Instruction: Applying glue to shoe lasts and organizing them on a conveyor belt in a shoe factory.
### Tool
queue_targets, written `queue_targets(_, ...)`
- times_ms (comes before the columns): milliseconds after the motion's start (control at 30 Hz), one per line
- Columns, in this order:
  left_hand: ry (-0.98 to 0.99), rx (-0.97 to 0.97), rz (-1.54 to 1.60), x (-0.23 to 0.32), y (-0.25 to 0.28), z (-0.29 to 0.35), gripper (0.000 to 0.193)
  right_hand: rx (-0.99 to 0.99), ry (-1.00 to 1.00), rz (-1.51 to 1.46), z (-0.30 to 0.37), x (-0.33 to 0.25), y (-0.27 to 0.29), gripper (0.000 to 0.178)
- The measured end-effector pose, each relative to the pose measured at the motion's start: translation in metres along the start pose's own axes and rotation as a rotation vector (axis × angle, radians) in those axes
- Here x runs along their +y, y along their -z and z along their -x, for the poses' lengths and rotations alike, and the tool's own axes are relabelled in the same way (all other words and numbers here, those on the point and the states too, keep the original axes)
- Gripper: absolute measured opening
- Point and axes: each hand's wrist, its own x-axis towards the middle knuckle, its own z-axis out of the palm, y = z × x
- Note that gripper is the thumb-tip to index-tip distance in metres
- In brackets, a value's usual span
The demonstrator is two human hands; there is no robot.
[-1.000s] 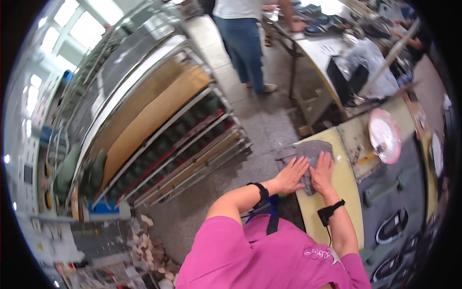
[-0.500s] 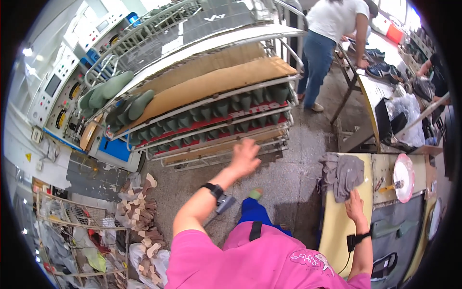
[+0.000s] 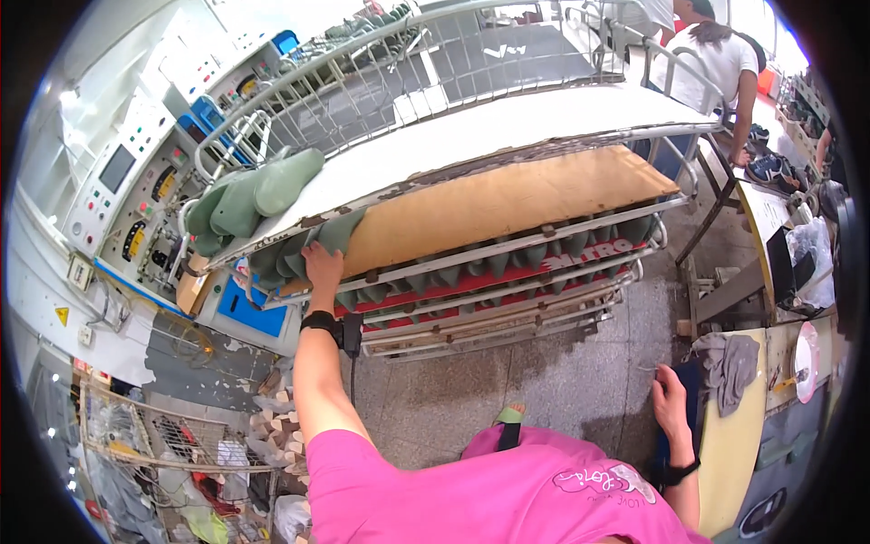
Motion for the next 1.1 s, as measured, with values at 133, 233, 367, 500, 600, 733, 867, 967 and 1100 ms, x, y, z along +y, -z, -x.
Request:
queue_targets(133,0.142,-0.381,-0.099,0.016,0.010,-0.035,0.063,-0.206,0.305,0.207,-0.042,-0.087,-0.053,0.041)
queue_targets(233,0.245,-0.557,0.166,-0.003,-0.008,-0.038,0.062,-0.314,0.506,0.212,-0.068,-0.140,-0.084,0.046)
queue_targets(367,0.124,-0.399,0.296,0.018,0.004,-0.005,0.059,-0.364,0.706,0.216,-0.101,-0.198,-0.110,0.055)
queue_targets(500,0.197,-0.732,0.744,0.071,0.129,0.048,0.051,-0.243,0.980,0.300,-0.128,-0.258,-0.129,0.073)
queue_targets(600,0.188,-0.870,1.002,0.090,0.186,0.081,0.048,-0.188,1.123,0.384,-0.138,-0.296,-0.134,0.086)
queue_targets(733,0.052,-1.098,1.195,0.108,0.217,0.106,0.047,-0.169,1.263,0.236,-0.143,-0.303,-0.138,0.078)
queue_targets(867,-0.064,-0.957,1.332,0.098,0.182,0.102,0.039,-0.148,1.268,0.149,-0.128,-0.274,-0.147,0.078)
queue_targets(967,0.018,-0.400,1.104,0.077,0.144,0.057,0.040,-0.202,1.087,0.201,-0.118,-0.245,-0.145,0.078)
queue_targets(1100,-0.026,-0.139,0.310,0.013,0.063,0.003,0.068,-0.227,0.859,0.253,-0.103,-0.211,-0.132,0.078)
